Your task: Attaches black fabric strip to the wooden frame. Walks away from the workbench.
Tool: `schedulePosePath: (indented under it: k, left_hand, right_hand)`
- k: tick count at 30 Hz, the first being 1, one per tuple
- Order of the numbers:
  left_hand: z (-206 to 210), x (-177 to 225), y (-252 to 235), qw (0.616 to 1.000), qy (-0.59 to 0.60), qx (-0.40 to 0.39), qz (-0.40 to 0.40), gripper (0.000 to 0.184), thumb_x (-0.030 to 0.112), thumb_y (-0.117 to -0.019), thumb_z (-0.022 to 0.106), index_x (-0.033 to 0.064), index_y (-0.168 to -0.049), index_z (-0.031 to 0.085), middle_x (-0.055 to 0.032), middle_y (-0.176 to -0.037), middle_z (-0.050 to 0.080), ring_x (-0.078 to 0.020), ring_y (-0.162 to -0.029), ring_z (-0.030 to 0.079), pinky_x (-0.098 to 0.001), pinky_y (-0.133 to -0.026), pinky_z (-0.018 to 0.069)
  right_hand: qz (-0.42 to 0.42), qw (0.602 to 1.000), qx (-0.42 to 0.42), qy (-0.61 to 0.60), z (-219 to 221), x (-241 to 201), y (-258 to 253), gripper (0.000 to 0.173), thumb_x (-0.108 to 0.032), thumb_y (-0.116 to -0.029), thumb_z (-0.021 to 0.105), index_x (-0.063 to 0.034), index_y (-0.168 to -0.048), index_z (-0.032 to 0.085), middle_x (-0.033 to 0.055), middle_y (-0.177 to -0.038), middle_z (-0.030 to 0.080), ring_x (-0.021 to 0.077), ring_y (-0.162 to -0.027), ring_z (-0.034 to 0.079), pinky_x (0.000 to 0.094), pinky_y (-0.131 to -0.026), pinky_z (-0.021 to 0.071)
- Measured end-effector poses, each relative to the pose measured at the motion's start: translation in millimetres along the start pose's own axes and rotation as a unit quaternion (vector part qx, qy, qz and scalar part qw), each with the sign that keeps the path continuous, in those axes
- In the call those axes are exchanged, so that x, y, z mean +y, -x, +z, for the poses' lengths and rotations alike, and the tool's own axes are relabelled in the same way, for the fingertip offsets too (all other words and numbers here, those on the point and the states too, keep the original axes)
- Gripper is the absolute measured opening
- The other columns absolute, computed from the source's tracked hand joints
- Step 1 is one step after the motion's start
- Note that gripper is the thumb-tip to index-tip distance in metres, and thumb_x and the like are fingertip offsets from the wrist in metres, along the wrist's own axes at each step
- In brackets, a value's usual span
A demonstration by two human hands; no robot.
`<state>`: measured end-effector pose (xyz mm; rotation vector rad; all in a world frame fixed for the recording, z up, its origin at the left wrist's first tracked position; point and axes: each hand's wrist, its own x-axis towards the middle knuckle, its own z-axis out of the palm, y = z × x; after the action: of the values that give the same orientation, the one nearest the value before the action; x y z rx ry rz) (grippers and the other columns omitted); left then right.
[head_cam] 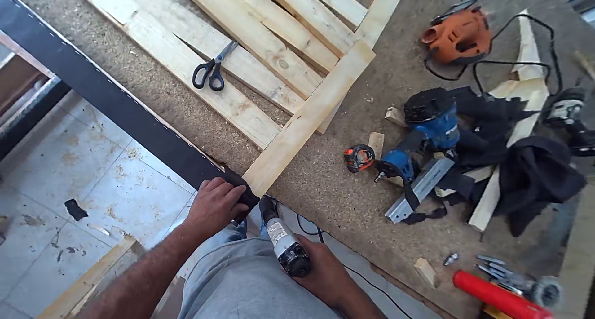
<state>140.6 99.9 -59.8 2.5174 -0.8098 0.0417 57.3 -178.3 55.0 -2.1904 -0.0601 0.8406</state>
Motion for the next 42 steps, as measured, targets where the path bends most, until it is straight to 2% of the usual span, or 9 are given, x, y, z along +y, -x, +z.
schedulePosePath:
  k: [2, 3, 5, 10, 14, 20, 32, 37, 42]
  left_hand:
    - [0, -10, -9, 0.999, 0.022, -0.022, 0.019, 0.024, 0.036, -0.1002, 0.063, 0.0156, -0.096, 0.075, -0.0022, -0.088, 0.071, -0.0247, -0.096, 0.068, -0.0458, -0.082, 0.054]
    - [-1, -13, -12, 0.999, 0.029, -0.033, 0.024, 0.023, 0.034, -0.1002, 0.064, 0.0152, -0.09, 0.074, -0.0016, -0.086, 0.07, -0.0237, -0.094, 0.068, -0.0447, -0.08, 0.0536]
    - [0, -17, -16, 0.998, 0.036, -0.046, 0.019, 0.023, 0.032, -0.0994, 0.065, 0.0138, -0.087, 0.073, -0.0018, -0.084, 0.069, -0.0231, -0.091, 0.067, -0.0437, -0.078, 0.0528]
    - [2, -16, -23, 0.995, 0.041, -0.055, -0.071, 0.019, 0.032, -0.0948, 0.071, 0.0167, -0.085, 0.076, -0.0001, -0.085, 0.072, -0.0226, -0.098, 0.068, -0.0461, -0.082, 0.0533]
    - [1, -11, -27, 0.99, 0.042, -0.058, -0.124, 0.019, 0.032, -0.0922, 0.074, 0.0168, -0.081, 0.076, 0.0002, -0.081, 0.072, -0.0225, -0.095, 0.068, -0.0466, -0.082, 0.0524]
    - [-8, -11, -41, 0.974, 0.028, -0.127, -0.183, 0.02, 0.035, -0.092, 0.076, 0.0172, -0.083, 0.075, -0.0003, -0.085, 0.073, -0.0225, -0.094, 0.068, -0.0485, -0.083, 0.0515]
    - [-6, -20, -38, 0.979, 0.03, -0.117, -0.162, 0.022, 0.035, -0.0934, 0.074, 0.0163, -0.083, 0.075, -0.0007, -0.085, 0.073, -0.0231, -0.096, 0.068, -0.0467, -0.082, 0.0513]
    - [1, -24, -37, 0.977, 0.037, -0.126, -0.167, 0.022, 0.035, -0.093, 0.075, 0.0149, -0.084, 0.075, -0.0025, -0.086, 0.073, -0.0239, -0.096, 0.068, -0.0482, -0.084, 0.052]
    - [2, -27, -37, 0.98, 0.033, -0.124, -0.152, 0.024, 0.036, -0.0937, 0.073, 0.0147, -0.084, 0.074, -0.0021, -0.085, 0.073, -0.0229, -0.095, 0.068, -0.0459, -0.081, 0.0511]
  right_hand:
    - [0.007, 1.0, -0.012, 0.01, -2, -1, -3, 0.056, -0.04, -0.0886, 0.073, -0.0086, -0.134, 0.062, 0.0122, -0.102, 0.075, 0.0273, -0.095, 0.074, 0.0535, -0.083, 0.0589]
    - [0.01, 1.0, -0.017, 0.013, -2, -1, -4, 0.057, -0.04, -0.0888, 0.073, -0.0084, -0.135, 0.061, 0.0129, -0.102, 0.074, 0.0287, -0.095, 0.073, 0.0548, -0.083, 0.0585]
    - [0.005, 1.0, -0.015, 0.016, 0, 2, -7, 0.057, -0.041, -0.0889, 0.072, -0.0083, -0.135, 0.061, 0.0129, -0.102, 0.075, 0.029, -0.096, 0.074, 0.0555, -0.082, 0.0588]
    - [0.02, 0.999, -0.029, 0.014, -3, -1, -15, 0.058, -0.041, -0.0895, 0.071, -0.0085, -0.137, 0.061, 0.0128, -0.104, 0.075, 0.0289, -0.098, 0.073, 0.0554, -0.084, 0.0582]
    - [0.028, 0.998, -0.048, 0.02, -4, -5, -22, 0.058, -0.043, -0.0896, 0.07, -0.0102, -0.137, 0.061, 0.0116, -0.105, 0.075, 0.0273, -0.099, 0.073, 0.0539, -0.085, 0.0582]
    - [0.044, 0.994, -0.087, 0.043, -4, -12, -39, 0.06, -0.041, -0.0882, 0.07, -0.0123, -0.139, 0.06, 0.0108, -0.108, 0.074, 0.0274, -0.102, 0.072, 0.0532, -0.088, 0.0574]
    - [0.067, 0.993, -0.083, 0.05, 0, -17, -56, 0.05, -0.039, -0.0884, 0.069, -0.0123, -0.13, 0.065, 0.0082, -0.107, 0.074, 0.0233, -0.101, 0.072, 0.0498, -0.088, 0.0579]
    - [0.091, 0.989, -0.097, 0.062, 1, -19, -60, 0.044, -0.04, -0.0886, 0.069, -0.0098, -0.12, 0.067, 0.0075, -0.102, 0.073, 0.0212, -0.099, 0.071, 0.0462, -0.088, 0.0576]
    - [0.076, 0.989, -0.113, 0.057, 7, -20, -59, 0.051, -0.04, -0.0881, 0.071, -0.0103, -0.129, 0.064, 0.0091, -0.107, 0.074, 0.0229, -0.102, 0.071, 0.0482, -0.091, 0.057]
